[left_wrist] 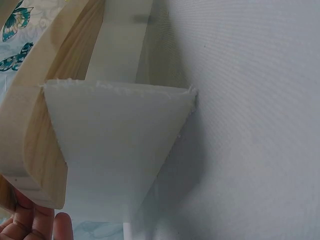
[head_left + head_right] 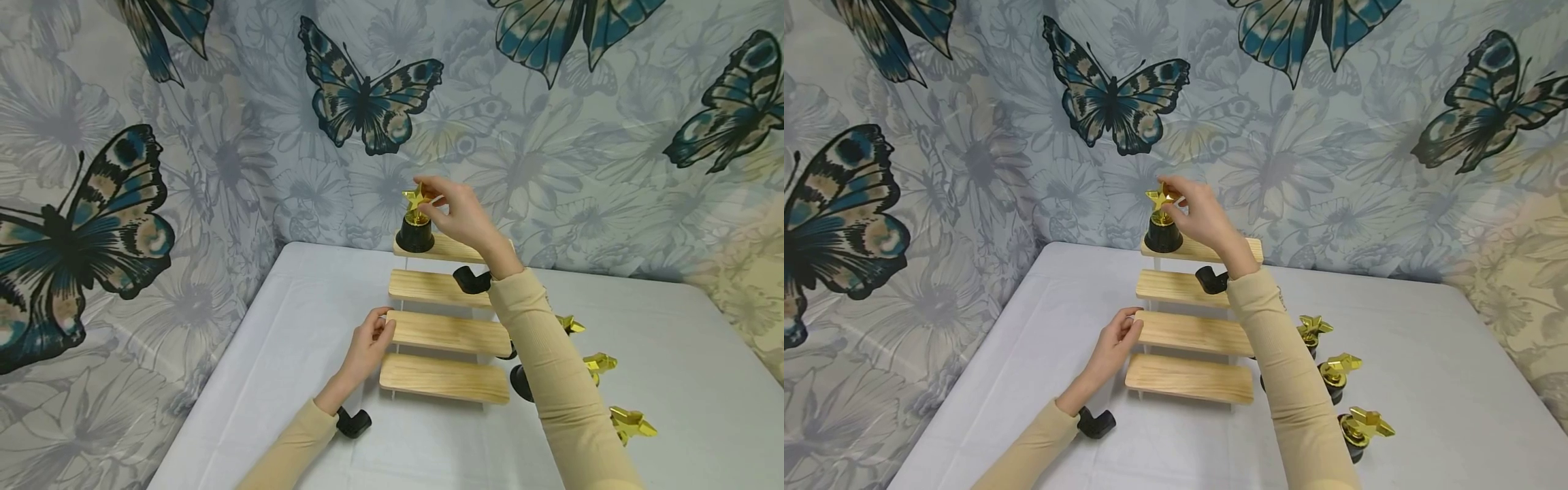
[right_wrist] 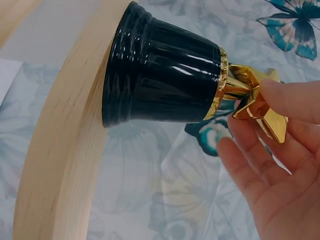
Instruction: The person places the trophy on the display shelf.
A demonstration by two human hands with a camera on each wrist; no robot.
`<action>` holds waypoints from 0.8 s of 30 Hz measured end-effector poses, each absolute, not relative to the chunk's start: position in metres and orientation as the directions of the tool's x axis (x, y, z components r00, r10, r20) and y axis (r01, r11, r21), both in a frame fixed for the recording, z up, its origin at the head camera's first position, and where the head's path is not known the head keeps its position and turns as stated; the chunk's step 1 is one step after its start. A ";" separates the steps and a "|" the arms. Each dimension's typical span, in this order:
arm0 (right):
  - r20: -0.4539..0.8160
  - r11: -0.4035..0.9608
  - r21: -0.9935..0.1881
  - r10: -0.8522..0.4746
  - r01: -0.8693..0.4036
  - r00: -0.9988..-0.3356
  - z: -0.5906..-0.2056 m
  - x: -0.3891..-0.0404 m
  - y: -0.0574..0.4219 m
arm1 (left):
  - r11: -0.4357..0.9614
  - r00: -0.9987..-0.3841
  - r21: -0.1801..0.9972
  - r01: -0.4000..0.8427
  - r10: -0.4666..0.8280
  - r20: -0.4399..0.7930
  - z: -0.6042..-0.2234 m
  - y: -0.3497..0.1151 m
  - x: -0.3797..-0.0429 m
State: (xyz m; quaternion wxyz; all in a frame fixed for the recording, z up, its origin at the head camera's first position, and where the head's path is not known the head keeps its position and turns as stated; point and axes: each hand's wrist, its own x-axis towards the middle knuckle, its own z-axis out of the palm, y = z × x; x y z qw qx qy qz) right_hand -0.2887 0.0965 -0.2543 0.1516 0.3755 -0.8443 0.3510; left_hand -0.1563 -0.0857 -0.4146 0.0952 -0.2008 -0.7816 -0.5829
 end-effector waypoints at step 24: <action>0.638 0.524 -0.412 -0.419 -0.746 -0.647 -0.255 -0.242 0.149 | 0.219 -0.912 0.888 0.404 0.174 0.372 -0.453 -0.084 -0.174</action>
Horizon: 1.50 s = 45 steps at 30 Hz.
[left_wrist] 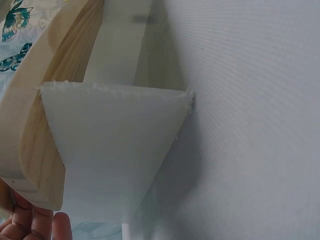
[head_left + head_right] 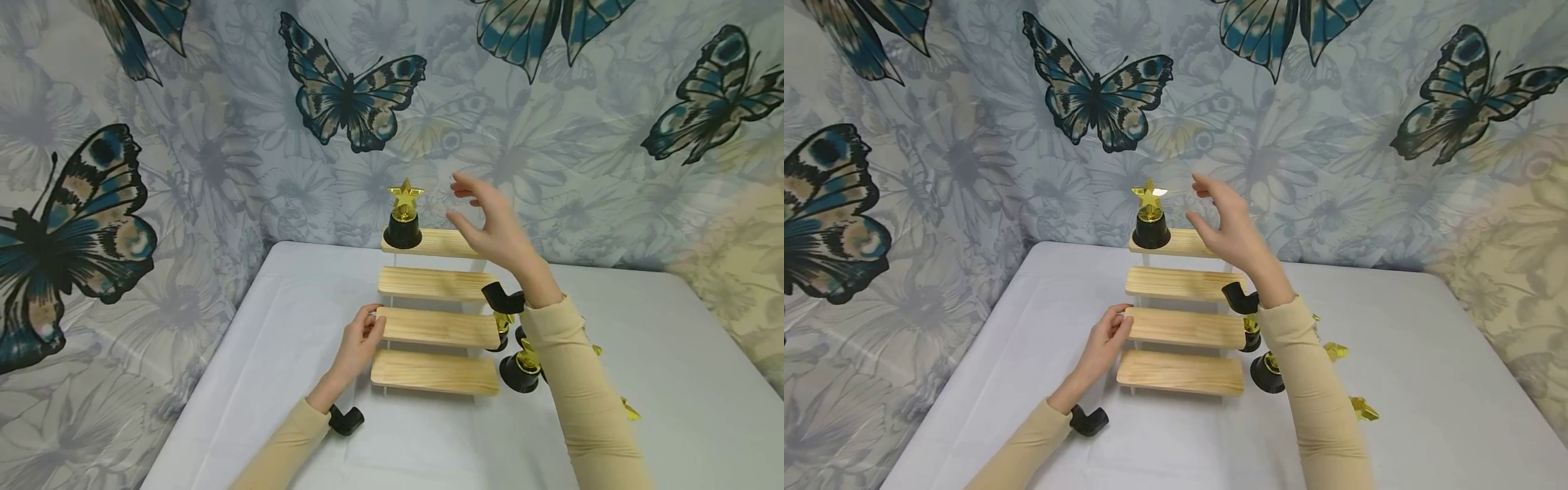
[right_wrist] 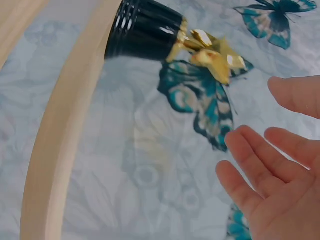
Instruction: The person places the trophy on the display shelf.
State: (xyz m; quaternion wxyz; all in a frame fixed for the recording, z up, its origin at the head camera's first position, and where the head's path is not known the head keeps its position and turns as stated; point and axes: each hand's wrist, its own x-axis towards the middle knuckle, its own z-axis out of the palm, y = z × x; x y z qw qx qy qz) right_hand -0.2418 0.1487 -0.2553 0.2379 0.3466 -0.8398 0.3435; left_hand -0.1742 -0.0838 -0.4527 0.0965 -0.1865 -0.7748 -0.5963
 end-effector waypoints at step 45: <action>0.519 0.807 -0.374 -0.227 -0.458 -0.824 -0.349 -0.054 0.316 | 0.196 -0.919 0.904 0.379 0.189 0.345 -0.417 -0.078 -0.154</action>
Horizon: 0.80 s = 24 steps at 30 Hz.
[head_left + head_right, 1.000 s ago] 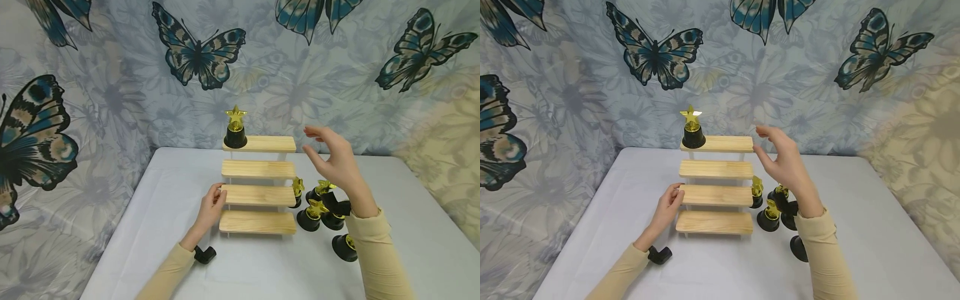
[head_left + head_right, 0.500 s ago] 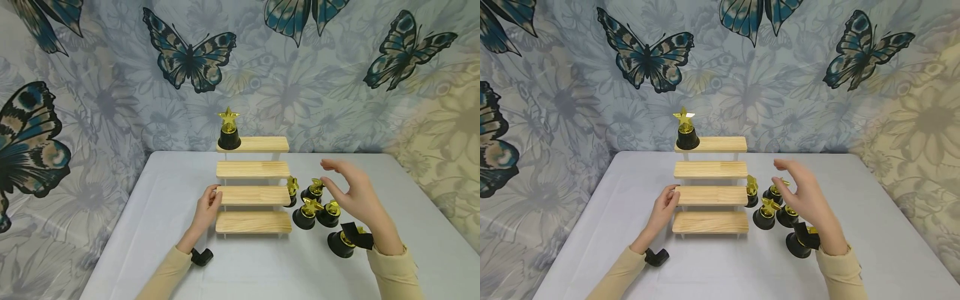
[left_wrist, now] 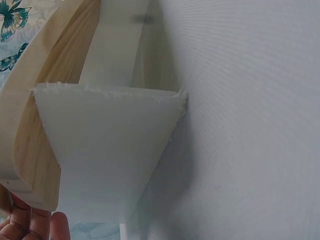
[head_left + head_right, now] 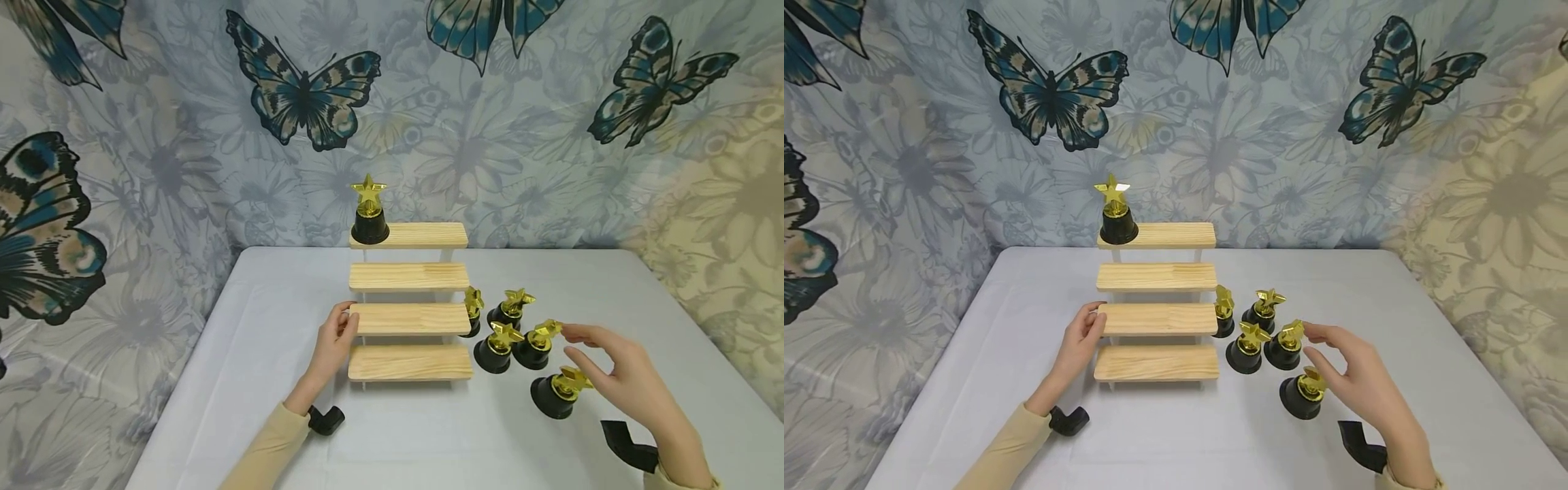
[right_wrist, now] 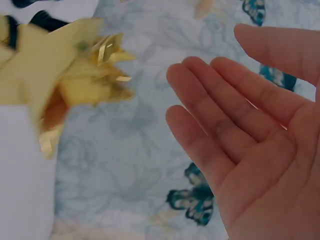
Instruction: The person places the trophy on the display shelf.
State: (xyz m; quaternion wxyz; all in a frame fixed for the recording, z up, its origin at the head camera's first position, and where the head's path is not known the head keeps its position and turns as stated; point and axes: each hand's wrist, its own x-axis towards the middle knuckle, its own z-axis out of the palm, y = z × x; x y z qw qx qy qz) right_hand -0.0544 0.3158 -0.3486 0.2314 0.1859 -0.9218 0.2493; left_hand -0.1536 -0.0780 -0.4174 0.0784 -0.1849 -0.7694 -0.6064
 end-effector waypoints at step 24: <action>0.339 0.841 -0.489 -0.061 -0.232 -0.939 -0.402 -0.033 0.345 | 0.197 -0.915 0.900 0.388 0.196 0.352 -0.416 -0.078 -0.153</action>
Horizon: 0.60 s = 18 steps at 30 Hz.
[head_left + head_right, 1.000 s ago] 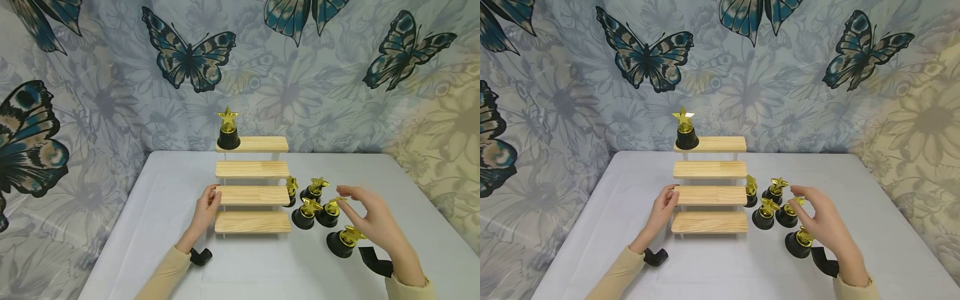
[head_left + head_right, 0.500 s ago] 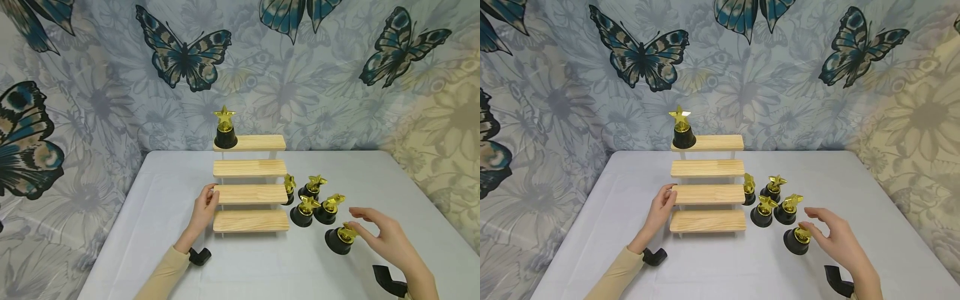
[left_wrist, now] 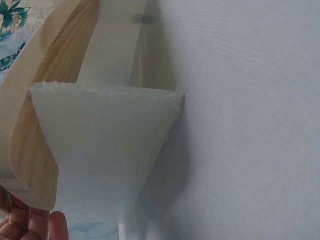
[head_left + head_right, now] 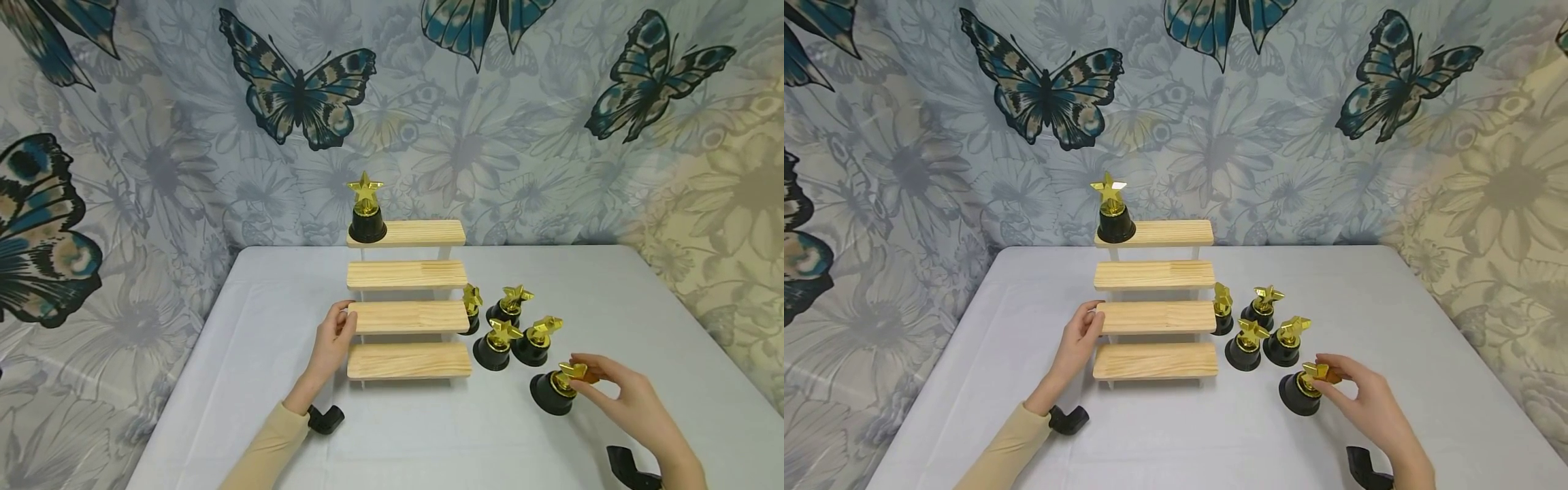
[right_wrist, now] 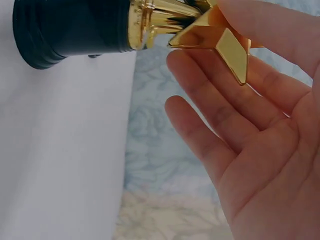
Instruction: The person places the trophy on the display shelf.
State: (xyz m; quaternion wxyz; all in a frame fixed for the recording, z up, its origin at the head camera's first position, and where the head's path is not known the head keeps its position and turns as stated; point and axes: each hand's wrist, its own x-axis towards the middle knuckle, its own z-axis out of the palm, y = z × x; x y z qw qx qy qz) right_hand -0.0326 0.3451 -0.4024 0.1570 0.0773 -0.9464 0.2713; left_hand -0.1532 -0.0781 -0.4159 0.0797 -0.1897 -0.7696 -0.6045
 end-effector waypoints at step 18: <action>0.402 0.806 -0.536 -0.017 -0.250 -0.916 -0.416 -0.030 0.342 | 0.199 -0.919 0.905 0.377 0.202 0.338 -0.417 -0.079 -0.153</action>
